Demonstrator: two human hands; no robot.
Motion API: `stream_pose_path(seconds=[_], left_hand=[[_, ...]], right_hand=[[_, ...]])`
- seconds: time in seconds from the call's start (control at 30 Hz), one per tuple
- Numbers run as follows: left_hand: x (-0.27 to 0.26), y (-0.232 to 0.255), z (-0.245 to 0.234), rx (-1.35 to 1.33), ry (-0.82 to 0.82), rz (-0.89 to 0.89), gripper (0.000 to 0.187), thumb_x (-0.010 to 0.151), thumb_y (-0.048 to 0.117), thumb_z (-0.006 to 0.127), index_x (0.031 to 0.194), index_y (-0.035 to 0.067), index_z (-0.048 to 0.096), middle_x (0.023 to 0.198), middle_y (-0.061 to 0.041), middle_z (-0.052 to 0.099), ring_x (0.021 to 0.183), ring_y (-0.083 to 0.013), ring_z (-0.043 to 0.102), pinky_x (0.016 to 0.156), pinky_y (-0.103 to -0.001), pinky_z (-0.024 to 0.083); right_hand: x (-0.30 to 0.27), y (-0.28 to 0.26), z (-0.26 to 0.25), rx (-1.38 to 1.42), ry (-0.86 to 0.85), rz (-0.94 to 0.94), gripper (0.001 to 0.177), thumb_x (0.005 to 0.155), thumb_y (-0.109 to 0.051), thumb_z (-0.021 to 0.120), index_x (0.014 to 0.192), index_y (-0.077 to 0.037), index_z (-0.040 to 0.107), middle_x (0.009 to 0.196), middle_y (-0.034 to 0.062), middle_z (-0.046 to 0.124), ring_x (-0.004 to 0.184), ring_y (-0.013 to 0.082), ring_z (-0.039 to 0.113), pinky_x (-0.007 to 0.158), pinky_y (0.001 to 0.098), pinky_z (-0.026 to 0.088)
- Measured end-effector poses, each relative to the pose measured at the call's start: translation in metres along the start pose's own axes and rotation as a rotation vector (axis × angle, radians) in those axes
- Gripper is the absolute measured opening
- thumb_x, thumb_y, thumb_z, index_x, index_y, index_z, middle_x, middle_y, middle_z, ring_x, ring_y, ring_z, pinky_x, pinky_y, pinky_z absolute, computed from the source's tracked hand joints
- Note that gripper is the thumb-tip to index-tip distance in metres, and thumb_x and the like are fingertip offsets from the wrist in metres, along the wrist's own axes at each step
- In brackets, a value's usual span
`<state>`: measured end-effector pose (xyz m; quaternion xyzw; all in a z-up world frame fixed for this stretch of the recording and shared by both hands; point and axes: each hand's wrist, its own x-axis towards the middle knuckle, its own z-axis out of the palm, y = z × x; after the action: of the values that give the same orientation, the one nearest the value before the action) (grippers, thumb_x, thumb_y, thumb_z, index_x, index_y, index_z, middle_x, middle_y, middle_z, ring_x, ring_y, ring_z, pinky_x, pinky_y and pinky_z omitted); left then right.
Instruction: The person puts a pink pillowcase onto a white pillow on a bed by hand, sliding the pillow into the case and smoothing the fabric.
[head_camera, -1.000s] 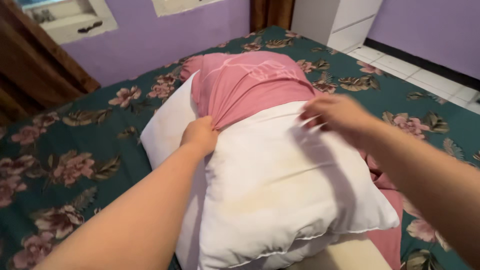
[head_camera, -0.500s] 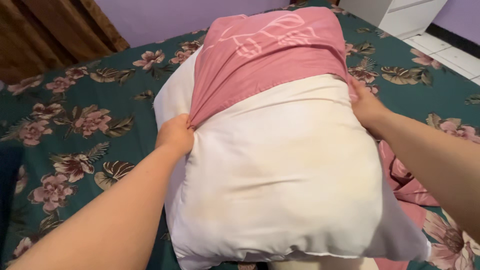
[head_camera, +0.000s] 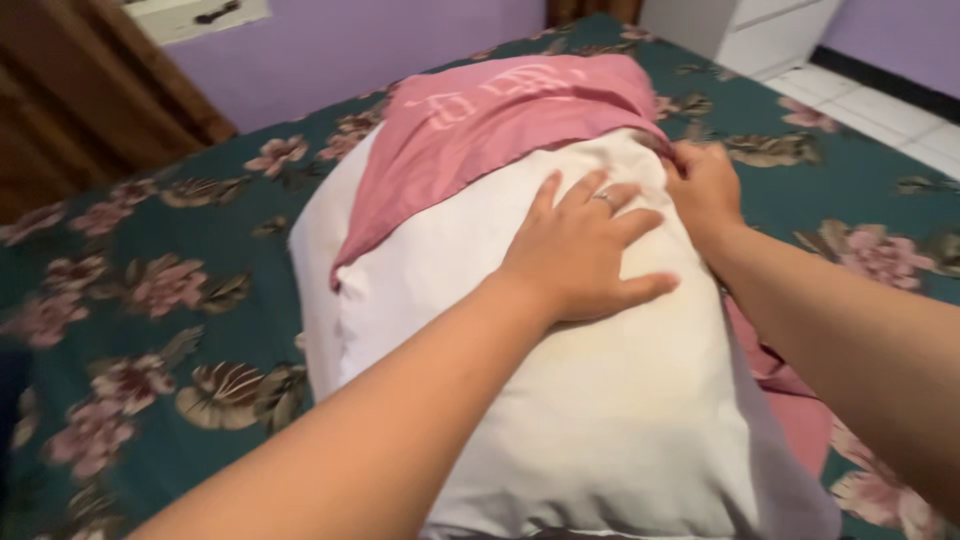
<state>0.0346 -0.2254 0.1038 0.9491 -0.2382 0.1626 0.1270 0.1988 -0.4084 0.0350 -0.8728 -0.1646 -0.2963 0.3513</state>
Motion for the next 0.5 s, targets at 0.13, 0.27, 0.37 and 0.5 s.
stream_pose_path(seconds=[0.13, 0.27, 0.37, 0.5], left_hand=[[0.021, 0.006, 0.006, 0.102, -0.035, -0.131, 0.082, 0.075, 0.054, 0.063, 0.15, 0.029, 0.044, 0.16, -0.01, 0.038, 0.149, -0.0346, 0.027, 0.115, -0.061, 0.01], [0.036, -0.009, 0.009, 0.091, -0.231, -0.333, 0.075, 0.087, 0.042, 0.049, 0.159, 0.033, 0.031, 0.158, -0.007, 0.04, 0.145, -0.0286, 0.035, 0.121, -0.06, 0.01], [0.034, -0.023, 0.014, 0.128, -0.219, -0.36, 0.073, 0.087, 0.037, 0.045, 0.158, 0.03, 0.032, 0.159, -0.005, 0.041, 0.145, -0.0257, 0.037, 0.12, -0.06, 0.012], [0.033, -0.037, 0.026, 0.206, -0.186, -0.354, 0.069, 0.09, 0.038, 0.043, 0.157, 0.026, 0.034, 0.156, -0.007, 0.043, 0.145, -0.0254, 0.036, 0.121, -0.059, 0.011]], right_hand=[[-0.002, 0.008, -0.024, 0.437, -0.112, 0.255, 0.021, 0.107, -0.02, 0.055, 0.113, -0.005, 0.07, 0.1, 0.0032, 0.072, 0.089, 0.0097, 0.059, 0.079, 0.0278, 0.049], [0.0, 0.002, -0.048, 0.767, -0.375, 0.308, 0.019, 0.108, -0.015, 0.051, 0.118, -0.005, 0.063, 0.105, 0.0029, 0.066, 0.092, 0.0103, 0.057, 0.082, 0.0275, 0.047], [-0.015, -0.02, -0.05, 0.934, -0.486, 0.312, 0.02, 0.102, -0.012, 0.048, 0.115, -0.008, 0.063, 0.11, -0.0043, 0.069, 0.098, 0.0039, 0.06, 0.088, 0.0219, 0.048], [-0.024, -0.041, -0.057, 0.654, -0.397, 0.142, 0.015, 0.106, -0.012, 0.049, 0.107, -0.004, 0.062, 0.099, -0.002, 0.06, 0.093, 0.0048, 0.051, 0.084, 0.0237, 0.045]])
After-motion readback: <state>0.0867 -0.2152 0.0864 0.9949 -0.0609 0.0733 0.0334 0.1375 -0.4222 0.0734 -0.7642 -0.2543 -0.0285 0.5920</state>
